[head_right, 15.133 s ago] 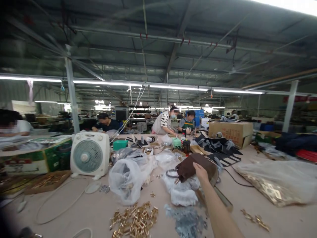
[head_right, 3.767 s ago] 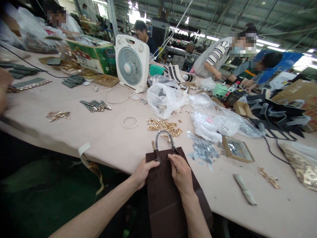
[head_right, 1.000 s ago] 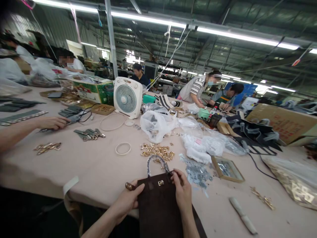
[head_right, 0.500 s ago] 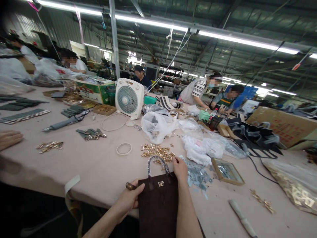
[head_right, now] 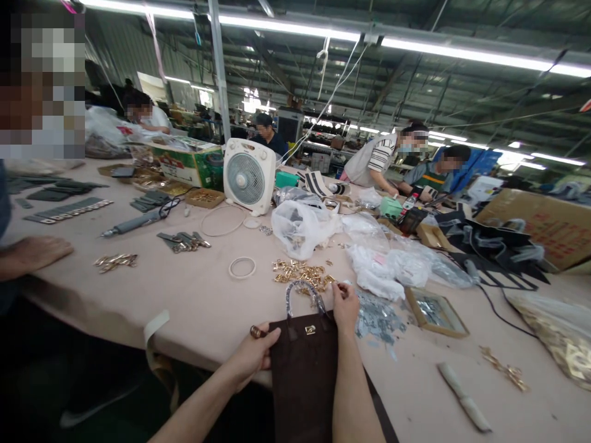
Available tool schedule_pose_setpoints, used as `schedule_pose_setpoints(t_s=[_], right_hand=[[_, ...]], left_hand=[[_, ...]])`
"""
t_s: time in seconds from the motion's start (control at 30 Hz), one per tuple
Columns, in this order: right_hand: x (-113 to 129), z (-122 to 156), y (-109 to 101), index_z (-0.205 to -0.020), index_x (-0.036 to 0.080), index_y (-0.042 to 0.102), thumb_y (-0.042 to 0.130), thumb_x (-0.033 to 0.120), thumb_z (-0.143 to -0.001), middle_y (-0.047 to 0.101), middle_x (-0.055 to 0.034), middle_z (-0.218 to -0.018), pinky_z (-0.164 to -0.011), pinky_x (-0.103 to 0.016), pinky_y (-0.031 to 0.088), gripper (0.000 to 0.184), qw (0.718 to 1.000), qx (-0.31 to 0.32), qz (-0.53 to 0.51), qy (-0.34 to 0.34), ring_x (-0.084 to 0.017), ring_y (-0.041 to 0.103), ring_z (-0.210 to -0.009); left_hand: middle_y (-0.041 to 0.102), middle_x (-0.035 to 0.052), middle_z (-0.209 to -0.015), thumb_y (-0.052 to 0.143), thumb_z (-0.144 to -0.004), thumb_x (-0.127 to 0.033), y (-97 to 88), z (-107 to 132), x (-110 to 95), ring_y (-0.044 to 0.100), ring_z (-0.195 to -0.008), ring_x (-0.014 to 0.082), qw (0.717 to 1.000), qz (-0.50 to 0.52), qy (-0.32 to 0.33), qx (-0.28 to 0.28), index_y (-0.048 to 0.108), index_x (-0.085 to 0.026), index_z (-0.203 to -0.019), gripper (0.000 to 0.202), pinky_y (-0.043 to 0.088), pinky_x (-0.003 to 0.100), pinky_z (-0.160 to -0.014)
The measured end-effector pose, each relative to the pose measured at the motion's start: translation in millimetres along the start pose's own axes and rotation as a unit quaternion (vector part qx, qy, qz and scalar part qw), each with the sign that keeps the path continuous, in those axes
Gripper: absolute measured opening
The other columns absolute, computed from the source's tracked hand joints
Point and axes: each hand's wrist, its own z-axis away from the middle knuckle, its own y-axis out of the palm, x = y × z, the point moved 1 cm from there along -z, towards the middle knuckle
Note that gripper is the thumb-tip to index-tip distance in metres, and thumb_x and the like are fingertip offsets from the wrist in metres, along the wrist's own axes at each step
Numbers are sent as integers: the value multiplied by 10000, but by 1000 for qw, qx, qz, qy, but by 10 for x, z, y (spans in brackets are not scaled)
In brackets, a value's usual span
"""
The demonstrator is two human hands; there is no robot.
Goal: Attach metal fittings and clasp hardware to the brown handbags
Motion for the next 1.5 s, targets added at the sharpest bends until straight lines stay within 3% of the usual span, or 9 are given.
schedule_pose_setpoints(t_s=[0.13, 0.27, 0.47, 0.6, 0.97, 1.27, 1.4, 1.5], right_hand=[[74, 127, -83, -1127, 102, 705, 662, 664, -824, 734, -110, -945, -716, -321, 546, 640, 996, -34, -76, 19, -175, 647, -728], [268, 502, -189, -1016, 128, 761, 800, 557, -784, 704, -48, -797, -686, -306, 528, 490, 989, -33, -146, 4, -153, 613, -667], [550, 1340, -347, -1007, 175, 767, 768, 475, -860, 705, -25, -764, -667, -298, 555, 334, 978, 139, -156, 0, -168, 650, -673], [627, 1659, -388, -1031, 180, 774, 739, 474, -887, 735, -56, -845, -641, -293, 574, 329, 970, 207, -123, 8, -177, 671, -693], [680, 1712, -235, -1048, 174, 785, 711, 517, -892, 782, -89, -961, -733, -310, 606, 384, 976, 199, -74, 37, -202, 716, -788], [713, 1771, -156, -1064, 199, 772, 652, 467, -956, 757, -85, -984, -713, -287, 586, 313, 983, 170, -49, -57, -183, 703, -792], [705, 1772, -133, -1044, 196, 763, 638, 468, -964, 744, -78, -959, -723, -288, 584, 309, 982, 172, -29, -72, -175, 687, -772], [719, 1779, -110, -1034, 195, 758, 623, 456, -972, 733, -73, -932, -702, -284, 565, 299, 981, 171, -3, -88, -165, 660, -727]], left_hand=[[773, 97, -991, 802, -769, -550, 5, 12, -6, 744, -873, 232, 1000, 17, 8, 10, 642, -193, -1070, 494, 596, 345, -742], [766, 97, -1013, 804, -782, -498, 3, 14, -4, 742, -877, 227, 999, 32, 4, 0, 641, -199, -1080, 452, 603, 336, -721], [763, 103, -1035, 778, -808, -488, 5, 22, 16, 736, -902, 235, 999, 36, 21, 0, 675, -199, -1118, 436, 601, 344, -739], [762, 101, -1052, 789, -796, -515, 16, 44, 13, 732, -896, 237, 998, 46, 33, 6, 686, -205, -1138, 473, 593, 356, -756], [756, 101, -1034, 784, -790, -578, 36, 102, 22, 716, -890, 226, 996, 41, 76, 10, 700, -177, -1143, 540, 585, 318, -740], [773, 101, -1098, 774, -812, -574, 24, 126, 52, 728, -957, 241, 993, 48, 107, -1, 729, -192, -1197, 544, 592, 295, -756], [780, 97, -1128, 738, -845, -565, 10, 120, 84, 727, -1018, 264, 992, 29, 120, -17, 736, -186, -1212, 528, 612, 334, -832], [772, 99, -1197, 716, -867, -553, 8, 143, 53, 702, -1142, 295, 990, -5, 138, -25, 752, -184, -1209, 505, 587, 409, -990]])
